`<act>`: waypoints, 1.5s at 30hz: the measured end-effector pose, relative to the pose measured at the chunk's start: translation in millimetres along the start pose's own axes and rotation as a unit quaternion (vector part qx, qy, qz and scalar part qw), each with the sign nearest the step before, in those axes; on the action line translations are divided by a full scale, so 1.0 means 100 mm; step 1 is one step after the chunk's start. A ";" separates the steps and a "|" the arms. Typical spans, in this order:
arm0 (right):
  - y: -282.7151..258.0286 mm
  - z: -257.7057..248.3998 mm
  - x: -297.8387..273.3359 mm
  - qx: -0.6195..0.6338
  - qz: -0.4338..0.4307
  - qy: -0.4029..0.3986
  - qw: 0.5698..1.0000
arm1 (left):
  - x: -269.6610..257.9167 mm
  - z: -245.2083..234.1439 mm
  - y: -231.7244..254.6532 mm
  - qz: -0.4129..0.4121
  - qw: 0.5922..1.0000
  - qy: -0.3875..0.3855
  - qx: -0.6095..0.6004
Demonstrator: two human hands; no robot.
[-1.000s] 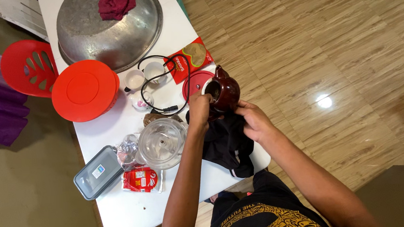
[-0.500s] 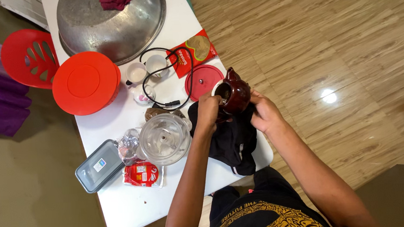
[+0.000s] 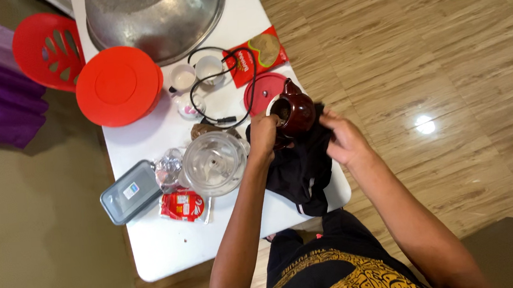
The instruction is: The person wipes a brown ceramic teapot and a white ceramic mug with a black cloth on a white table. The person rotates the items to wipe different sides and places them back on the table after wiping.
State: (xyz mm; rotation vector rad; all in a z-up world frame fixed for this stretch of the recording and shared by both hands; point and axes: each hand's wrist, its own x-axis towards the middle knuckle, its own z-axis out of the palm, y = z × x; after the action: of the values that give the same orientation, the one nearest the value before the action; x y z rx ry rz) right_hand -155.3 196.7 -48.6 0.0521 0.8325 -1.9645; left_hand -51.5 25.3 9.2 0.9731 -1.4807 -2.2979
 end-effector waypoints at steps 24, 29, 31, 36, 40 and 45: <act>-0.08 0.05 0.00 -0.023 -0.023 0.022 0.999 | -0.13 -0.10 -0.13 -0.008 1.000 0.017 -0.025; 0.04 0.08 0.22 -0.020 -0.013 0.038 0.999 | -0.19 -0.08 -0.18 -0.039 0.999 -0.006 -0.026; 0.10 0.11 0.25 -0.022 -0.010 0.027 0.999 | -0.17 -0.08 -0.18 -0.032 0.999 0.002 -0.030; 0.25 0.14 0.10 -0.066 0.040 0.016 0.997 | -0.02 -0.10 -0.22 0.002 0.997 0.031 -0.075; 0.17 0.10 -0.05 -0.072 0.076 0.068 0.992 | 0.07 -0.09 -0.20 -0.007 0.998 0.034 -0.047; -0.16 -0.04 -0.13 -0.080 0.054 0.046 0.994 | 0.07 0.02 -0.15 -0.015 0.998 0.023 -0.050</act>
State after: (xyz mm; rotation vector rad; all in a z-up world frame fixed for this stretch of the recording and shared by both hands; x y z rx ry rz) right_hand -162.2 213.3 -38.9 0.0935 1.0238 -1.7998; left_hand -55.8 29.9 -6.4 1.0194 -1.3277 -2.3288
